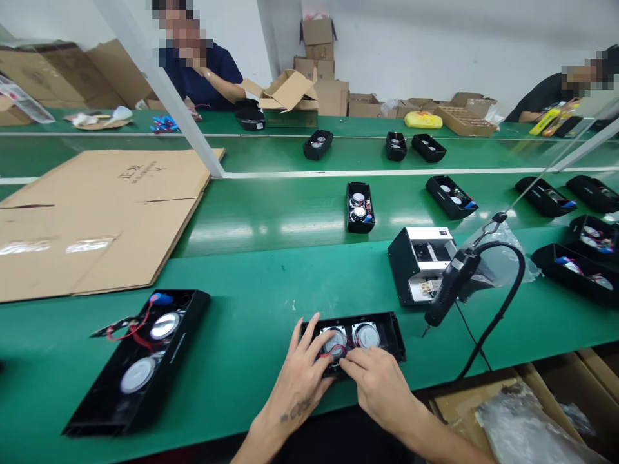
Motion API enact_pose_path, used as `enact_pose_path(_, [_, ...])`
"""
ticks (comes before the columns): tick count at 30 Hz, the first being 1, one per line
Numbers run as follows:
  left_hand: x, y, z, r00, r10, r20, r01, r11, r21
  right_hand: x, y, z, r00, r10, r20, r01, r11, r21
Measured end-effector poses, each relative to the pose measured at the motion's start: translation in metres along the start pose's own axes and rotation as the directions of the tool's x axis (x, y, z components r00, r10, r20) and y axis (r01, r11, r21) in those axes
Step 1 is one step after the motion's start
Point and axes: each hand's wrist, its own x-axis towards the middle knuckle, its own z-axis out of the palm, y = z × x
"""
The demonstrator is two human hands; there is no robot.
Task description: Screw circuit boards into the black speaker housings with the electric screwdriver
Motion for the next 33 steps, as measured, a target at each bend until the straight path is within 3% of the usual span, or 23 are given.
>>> enact_pose_path(4, [-0.002,-0.004,0.005,1.0,0.023,0.006,-0.024,0.999,0.034,0.003,-0.001,-0.009,0.979,0.054,0.197,-0.064,0.997,0.049])
enact_pose_path(6, [-0.002,-0.006,0.007,0.999,0.045,0.018,-0.046,0.997,0.067,0.001,-0.002,-0.01,0.975,0.058,0.216,-0.072,0.996,0.057])
enact_pose_path(12, [-0.001,-0.008,0.005,0.996,0.076,0.044,-0.08,0.992,0.099,-0.01,-0.001,0.006,0.995,-0.055,-0.08,0.063,0.993,0.097])
enact_pose_path(14, [-0.003,-0.008,0.007,0.996,0.08,0.042,-0.085,0.991,0.108,-0.011,-0.001,0.009,0.995,-0.03,-0.096,0.041,0.993,0.112])
enact_pose_path(18, [-0.003,-0.009,0.011,0.995,0.078,0.063,-0.086,0.988,0.127,-0.007,0.001,0.008,0.998,0.035,0.05,-0.041,0.992,0.116])
enact_pose_path(21, [0.009,-0.011,0.005,0.988,0.044,0.148,-0.056,0.995,0.078,0.003,0.008,0.0,0.98,0.092,0.176,-0.111,0.989,0.098])
enact_pose_path(24, [0.04,-0.02,-0.012,0.936,-0.027,0.35,0.063,0.994,-0.093,0.025,0.022,-0.016,0.943,0.125,0.309,-0.17,0.978,0.123])
enact_pose_path(26, [0.067,-0.031,-0.025,0.855,-0.09,0.51,0.21,0.96,-0.183,0.047,0.033,-0.028,0.907,0.154,0.393,-0.226,0.964,0.142])
enact_pose_path(30, [0.114,-0.056,-0.041,0.781,-0.109,0.615,0.312,0.921,-0.233,0.093,0.049,-0.049,0.839,0.209,0.503,-0.347,0.916,0.199])
enact_pose_path(33, [0.128,-0.065,-0.041,0.746,-0.112,0.656,0.356,0.9,-0.252,0.114,0.054,-0.054,0.82,0.196,0.538,-0.363,0.904,0.225])
